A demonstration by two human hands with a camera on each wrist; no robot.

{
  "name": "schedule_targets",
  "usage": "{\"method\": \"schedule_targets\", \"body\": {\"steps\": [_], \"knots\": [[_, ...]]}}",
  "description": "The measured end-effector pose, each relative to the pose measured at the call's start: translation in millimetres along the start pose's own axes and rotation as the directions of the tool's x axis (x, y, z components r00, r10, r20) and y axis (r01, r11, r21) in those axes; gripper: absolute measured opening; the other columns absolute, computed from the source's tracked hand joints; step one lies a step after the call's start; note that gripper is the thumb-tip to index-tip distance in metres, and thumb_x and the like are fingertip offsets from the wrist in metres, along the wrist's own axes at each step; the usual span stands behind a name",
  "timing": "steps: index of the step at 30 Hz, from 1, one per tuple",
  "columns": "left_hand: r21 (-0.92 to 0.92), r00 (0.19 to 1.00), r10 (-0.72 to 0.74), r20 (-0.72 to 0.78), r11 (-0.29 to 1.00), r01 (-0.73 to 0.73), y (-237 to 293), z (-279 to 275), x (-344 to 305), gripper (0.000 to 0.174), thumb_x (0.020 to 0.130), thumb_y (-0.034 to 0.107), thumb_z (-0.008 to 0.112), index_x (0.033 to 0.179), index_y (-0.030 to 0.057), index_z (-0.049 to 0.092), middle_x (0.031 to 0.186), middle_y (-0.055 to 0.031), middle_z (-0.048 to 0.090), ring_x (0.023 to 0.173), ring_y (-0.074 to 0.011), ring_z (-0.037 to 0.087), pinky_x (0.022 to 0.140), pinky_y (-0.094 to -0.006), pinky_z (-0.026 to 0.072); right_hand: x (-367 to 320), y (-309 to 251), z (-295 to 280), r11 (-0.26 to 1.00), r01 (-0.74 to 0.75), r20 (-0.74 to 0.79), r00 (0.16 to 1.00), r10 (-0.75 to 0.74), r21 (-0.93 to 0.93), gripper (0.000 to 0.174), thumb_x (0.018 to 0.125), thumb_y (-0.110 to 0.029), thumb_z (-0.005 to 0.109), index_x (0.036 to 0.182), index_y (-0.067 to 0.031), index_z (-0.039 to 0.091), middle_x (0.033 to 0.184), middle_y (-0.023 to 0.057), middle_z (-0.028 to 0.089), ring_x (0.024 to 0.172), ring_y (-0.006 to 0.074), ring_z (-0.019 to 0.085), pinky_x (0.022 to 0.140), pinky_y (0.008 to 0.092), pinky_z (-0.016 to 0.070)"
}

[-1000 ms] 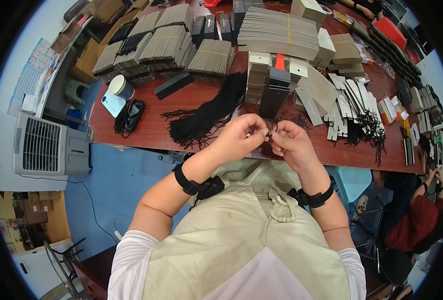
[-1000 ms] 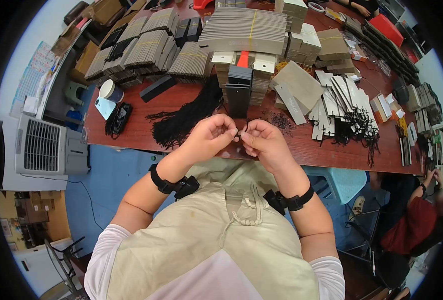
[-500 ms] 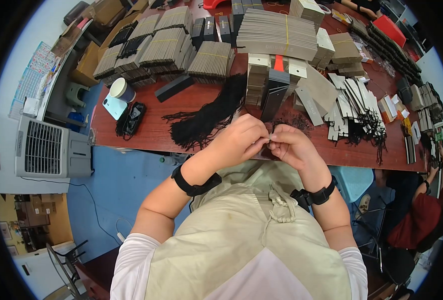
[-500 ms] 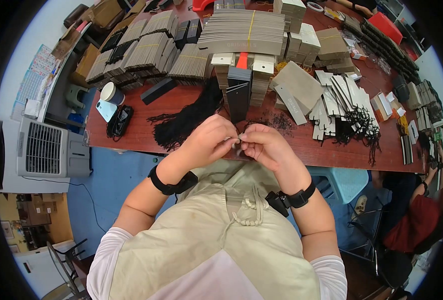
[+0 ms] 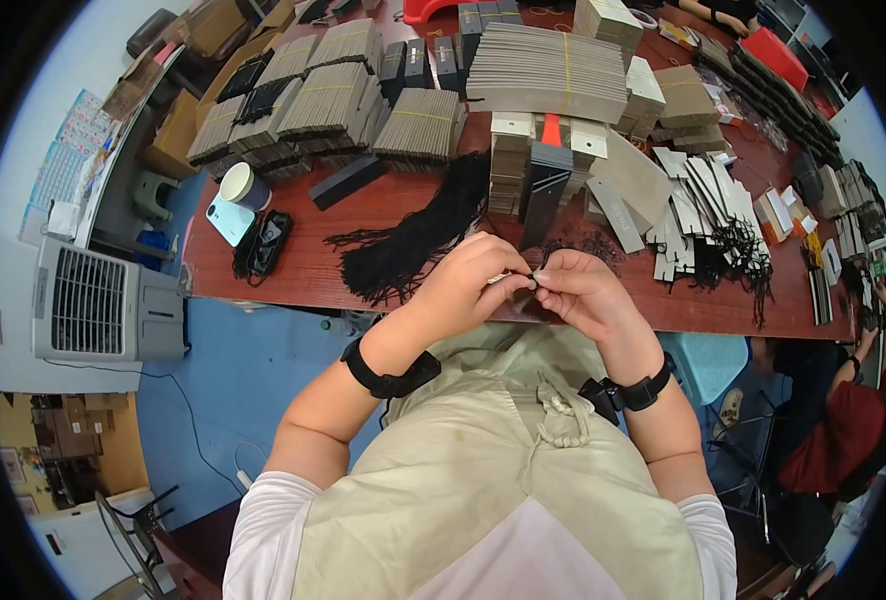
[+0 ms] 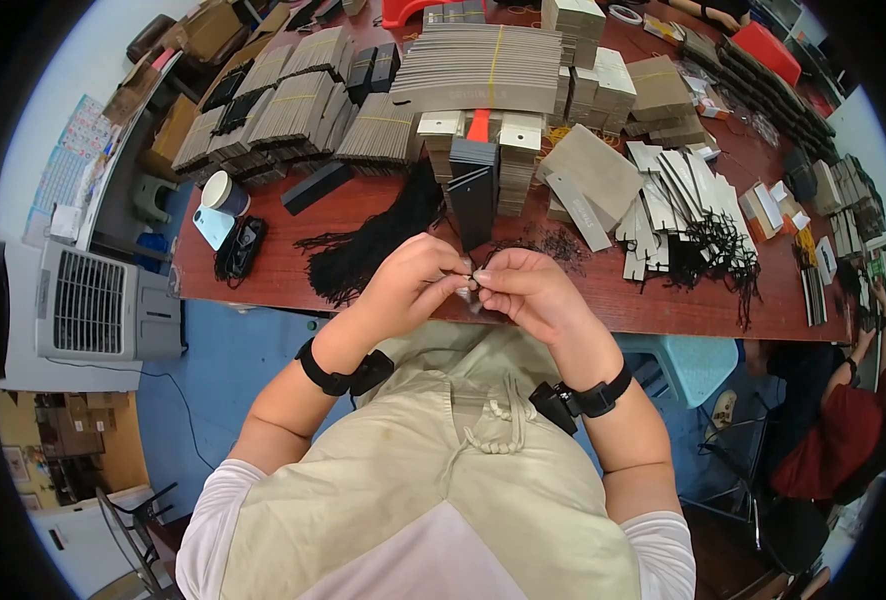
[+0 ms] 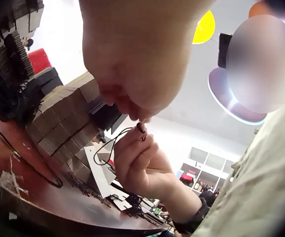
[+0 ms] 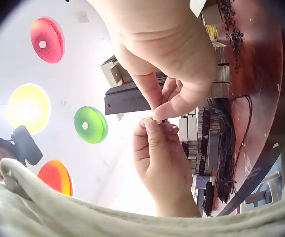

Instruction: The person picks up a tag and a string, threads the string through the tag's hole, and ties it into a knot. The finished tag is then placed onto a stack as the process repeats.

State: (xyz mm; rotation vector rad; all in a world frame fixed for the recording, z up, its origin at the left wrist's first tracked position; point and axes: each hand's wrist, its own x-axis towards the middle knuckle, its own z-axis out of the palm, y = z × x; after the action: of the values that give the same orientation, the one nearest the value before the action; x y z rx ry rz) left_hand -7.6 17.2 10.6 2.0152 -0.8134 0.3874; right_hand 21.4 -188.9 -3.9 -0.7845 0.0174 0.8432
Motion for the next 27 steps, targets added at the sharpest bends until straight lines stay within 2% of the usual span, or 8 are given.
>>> {"method": "schedule_targets", "body": {"steps": [4, 7, 10, 12, 19, 22, 24, 27], "knots": [[-0.122, 0.986, -0.169, 0.008, 0.978, 0.168, -3.6, 5.9, -6.1, 0.015, 0.075, 0.006, 0.07, 0.088, 0.0028, 0.063, 0.086, -0.008, 0.062, 0.079, -0.0212, 0.059, 0.068, -0.0305, 0.0474, 0.9, 5.7, -0.7, 0.982, 0.075, -0.025, 0.996, -0.081, -0.17, 0.004, 0.082, 0.0, 0.061, 0.082, -0.0006, 0.057, 0.079, 0.0086, 0.064, 0.066, 0.0147, 0.063, 0.062, 0.0243, 0.0524], [-0.346, 0.908, -0.4, 0.124, 0.84, 0.418, -1.5, 9.0, -8.7, 0.008, 0.081, 0.006, 0.067, 0.084, 0.0009, 0.063, 0.081, -0.0028, 0.061, 0.067, -0.0075, 0.059, 0.056, -0.0219, 0.0478, 2.0, 11.8, -1.4, 0.895, 0.168, -0.023, 0.981, -0.195, -0.412, 0.007, 0.081, 0.001, 0.061, 0.08, -0.0009, 0.055, 0.073, 0.0074, 0.063, 0.064, 0.0125, 0.061, 0.06, 0.0237, 0.05], [-0.409, 0.885, -0.4, 0.238, 0.785, 0.465, -4.0, 6.4, -8.0, 0.006, 0.083, 0.005, 0.065, 0.083, 0.0015, 0.061, 0.078, 0.0004, 0.058, 0.069, -0.0057, 0.057, 0.057, -0.0198, 0.0466, 1.3, 10.8, 1.7, 0.852, 0.14, -0.039, 0.982, -0.184, -0.504, 0.01, 0.081, 0.003, 0.061, 0.078, -0.0022, 0.053, 0.071, 0.0069, 0.062, 0.062, 0.0128, 0.061, 0.057, 0.0229, 0.0498], [-0.387, 0.91, -0.327, 0.254, 0.828, 0.406, -5.6, 6.7, -7.4, 0.005, 0.085, 0.005, 0.063, 0.083, 0.0027, 0.06, 0.08, 0.0011, 0.056, 0.075, -0.0065, 0.054, 0.064, -0.0211, 0.0454, 1.6, 11.0, 2.9, 0.88, 0.127, -0.01, 0.989, -0.148, -0.458, 0.011, 0.081, 0.003, 0.062, 0.078, -0.003, 0.052, 0.071, 0.0066, 0.062, 0.062, 0.0131, 0.061, 0.056, 0.0232, 0.0502], [-0.653, 0.852, -0.327, 0.409, 0.548, 0.523, -1.4, 11.2, -10.0, 0.008, 0.093, 0.01, 0.052, 0.094, 0.0021, 0.05, 0.09, 0.0002, 0.052, 0.083, -0.0058, 0.049, 0.071, -0.0217, 0.0423, 0.0, 13.6, 2.4, 0.975, 0.078, 0.039, 0.997, -0.072, -0.208, 0.013, 0.082, -0.001, 0.063, 0.081, -0.0059, 0.051, 0.075, 0.0075, 0.062, 0.063, 0.0156, 0.063, 0.059, 0.0251, 0.052], [-0.564, 0.839, -0.426, 0.339, 0.622, 0.544, 0.6, 16.3, -12.3, 0.006, 0.091, 0.009, 0.052, 0.092, 0.0034, 0.051, 0.089, -0.0023, 0.052, 0.083, -0.0111, 0.05, 0.073, -0.0258, 0.0419, -3.2, 8.2, 7.1, 0.989, 0.03, -0.001, 1.0, -0.031, -0.145, 0.01, 0.083, -0.002, 0.062, 0.08, -0.0049, 0.052, 0.078, 0.0092, 0.063, 0.066, 0.0165, 0.063, 0.061, 0.0255, 0.0522], [-0.294, 0.956, -0.253, 0.15, 0.912, 0.287, 5.3, 12.0, -7.3, 0.005, 0.086, 0.006, 0.056, 0.09, 0.0035, 0.053, 0.089, -0.0052, 0.053, 0.082, -0.0179, 0.05, 0.073, -0.0301, 0.0414, -2.4, 3.0, 5.9, 0.995, -0.034, -0.014, 0.999, 0.032, -0.09, 0.008, 0.083, -0.002, 0.06, 0.08, -0.0038, 0.053, 0.079, 0.01, 0.063, 0.067, 0.0171, 0.063, 0.061, 0.0258, 0.0523], [-0.007, 0.999, -0.039, 0.034, 0.999, 0.039, 10.3, 7.0, -2.9, 0.011, 0.077, 0.003, 0.061, 0.087, 0.0044, 0.057, 0.088, -0.0082, 0.053, 0.082, -0.0261, 0.05, 0.073, -0.0349, 0.0402, -2.2, 3.8, 5.1, 0.996, -0.069, -0.048, 0.997, 0.066, -0.062, 0.005, 0.082, -0.002, 0.059, 0.08, -0.0021, 0.055, 0.079, 0.0109, 0.063, 0.068, 0.0178, 0.064, 0.061, 0.0263, 0.0525]]}}
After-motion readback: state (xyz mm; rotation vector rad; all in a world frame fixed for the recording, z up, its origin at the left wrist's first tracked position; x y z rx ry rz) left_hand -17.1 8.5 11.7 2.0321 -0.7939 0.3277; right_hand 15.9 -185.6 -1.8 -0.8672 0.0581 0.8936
